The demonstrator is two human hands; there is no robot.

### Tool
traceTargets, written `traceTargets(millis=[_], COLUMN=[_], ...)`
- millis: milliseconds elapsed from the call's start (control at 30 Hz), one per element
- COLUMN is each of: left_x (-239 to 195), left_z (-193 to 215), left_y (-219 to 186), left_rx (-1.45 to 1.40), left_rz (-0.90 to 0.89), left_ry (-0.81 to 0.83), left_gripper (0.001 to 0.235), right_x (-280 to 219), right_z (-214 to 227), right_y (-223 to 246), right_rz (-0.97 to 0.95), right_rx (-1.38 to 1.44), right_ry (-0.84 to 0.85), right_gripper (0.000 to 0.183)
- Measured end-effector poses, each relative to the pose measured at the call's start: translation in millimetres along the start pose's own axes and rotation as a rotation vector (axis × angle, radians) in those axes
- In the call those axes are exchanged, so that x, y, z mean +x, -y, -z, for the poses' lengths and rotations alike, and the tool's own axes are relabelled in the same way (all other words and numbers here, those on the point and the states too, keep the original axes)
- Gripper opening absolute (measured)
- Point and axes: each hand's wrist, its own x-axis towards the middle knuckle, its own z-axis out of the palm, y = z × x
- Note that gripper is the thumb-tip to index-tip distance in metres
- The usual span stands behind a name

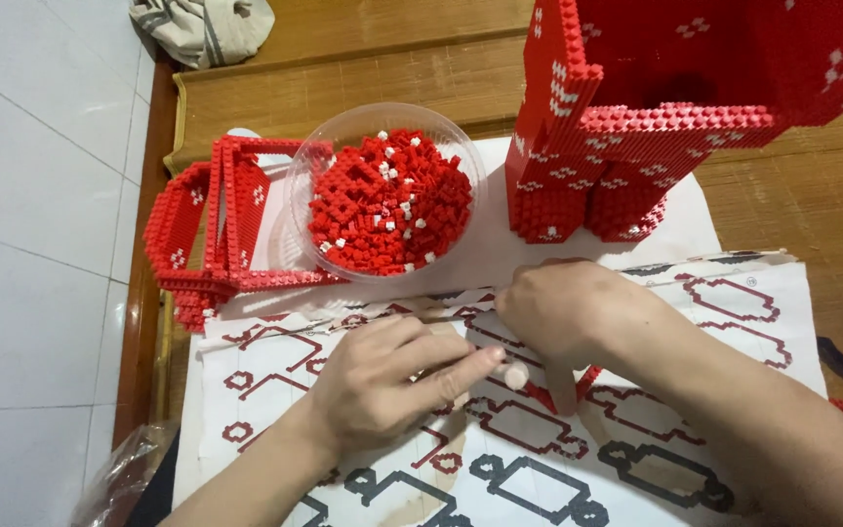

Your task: The person assembles small red and white plastic bricks into a long strip, following a printed pattern on the table. They repeatedly pick bricks from a clear container, connect them by hand, and occasionally use a small wooden mallet to tap the strip. A partially built red brick structure sits nearby.

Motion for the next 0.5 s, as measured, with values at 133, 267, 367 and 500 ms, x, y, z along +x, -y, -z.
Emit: traceTargets(millis=[133,267,367,500], left_x=[-0.7,0.5,-1.4,5.9], left_z=[-10.1,-8.3,-11.1,-6.0], left_y=[-4.6,-2.0,-5.8,-3.3], left_rx=[-0.067,-0.047,-0.003,-0.042], left_rz=[0.017,0.010,0.009,-0.033], left_ry=[0.109,0.059,0.053,0.096], left_gripper=[0.017,0.022,0.018,0.024], right_x=[2.2,-0.5,-1.1,-0.5], right_z=[-2.8,0.7,-1.2,-1.0], right_y=[1.1,0.9,3.0,3.4], right_rz=[-0.017,-0.007,0.020,-0.001], right_rx=[-0.005,-0.017,-0.024,-0.029], right_ry=[0.008,0.006,0.014,0.020], right_gripper=[0.085,0.077,0.075,0.076])
